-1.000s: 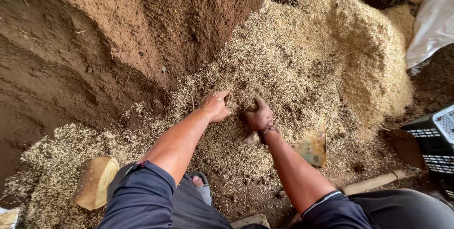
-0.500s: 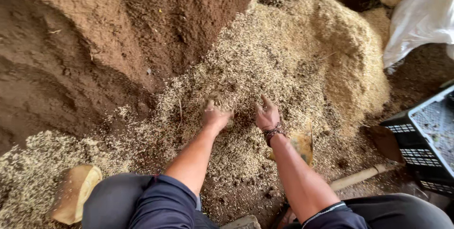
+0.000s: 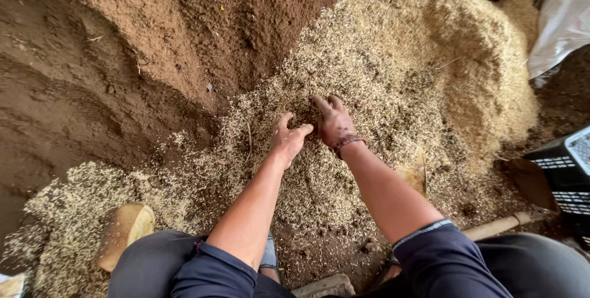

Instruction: The person uses a scoop and hands to sift and mix a large pile of grain or sawdust-like material. They repeatedly scoop material from the pile and toss it back, then use both hands to turn and aerate the material.

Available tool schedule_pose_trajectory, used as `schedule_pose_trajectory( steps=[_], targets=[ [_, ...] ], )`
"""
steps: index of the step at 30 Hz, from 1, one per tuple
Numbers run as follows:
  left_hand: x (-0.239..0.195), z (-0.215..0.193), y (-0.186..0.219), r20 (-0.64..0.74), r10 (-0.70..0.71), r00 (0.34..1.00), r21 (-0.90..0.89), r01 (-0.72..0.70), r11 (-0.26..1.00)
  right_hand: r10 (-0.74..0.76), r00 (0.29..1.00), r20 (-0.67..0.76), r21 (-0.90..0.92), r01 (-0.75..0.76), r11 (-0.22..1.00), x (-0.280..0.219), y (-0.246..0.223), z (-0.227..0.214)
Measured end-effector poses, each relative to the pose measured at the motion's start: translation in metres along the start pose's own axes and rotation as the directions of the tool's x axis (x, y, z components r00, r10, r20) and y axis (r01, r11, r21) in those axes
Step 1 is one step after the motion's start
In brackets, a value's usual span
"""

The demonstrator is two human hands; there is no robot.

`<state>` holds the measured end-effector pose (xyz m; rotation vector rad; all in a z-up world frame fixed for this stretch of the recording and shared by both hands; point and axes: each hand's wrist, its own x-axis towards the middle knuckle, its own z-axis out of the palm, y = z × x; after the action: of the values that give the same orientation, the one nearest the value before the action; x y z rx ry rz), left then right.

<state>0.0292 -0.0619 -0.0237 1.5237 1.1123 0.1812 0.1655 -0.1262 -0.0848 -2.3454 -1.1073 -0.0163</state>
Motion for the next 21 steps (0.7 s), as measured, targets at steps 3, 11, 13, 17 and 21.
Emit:
schedule_pose_trajectory(
  steps=[3,11,13,17,21],
  targets=[
    [0.005,0.003,-0.016,-0.111,-0.057,0.992,0.007,0.058,0.998,0.123,0.985,0.12,-0.006,-0.123,0.992,-0.001,0.007,0.022],
    [0.023,0.047,-0.056,-0.042,0.349,0.936,0.409,-0.302,0.861,0.472,0.831,0.294,0.69,-0.526,0.497,-0.012,0.088,-0.029],
    [0.019,0.064,-0.06,0.034,0.34,0.94,0.442,-0.319,0.838,0.512,0.832,0.213,0.383,-0.553,0.74,-0.013,0.103,-0.053],
    [0.0,0.085,-0.056,0.232,0.273,0.934,0.555,-0.357,0.751,0.622,0.65,0.437,0.099,-0.722,0.685,-0.029,0.094,-0.071],
    [-0.01,0.096,-0.053,0.335,0.107,0.936,0.658,-0.313,0.684,0.313,0.888,0.338,-0.059,-0.312,0.948,-0.045,0.06,-0.044]
  ],
)
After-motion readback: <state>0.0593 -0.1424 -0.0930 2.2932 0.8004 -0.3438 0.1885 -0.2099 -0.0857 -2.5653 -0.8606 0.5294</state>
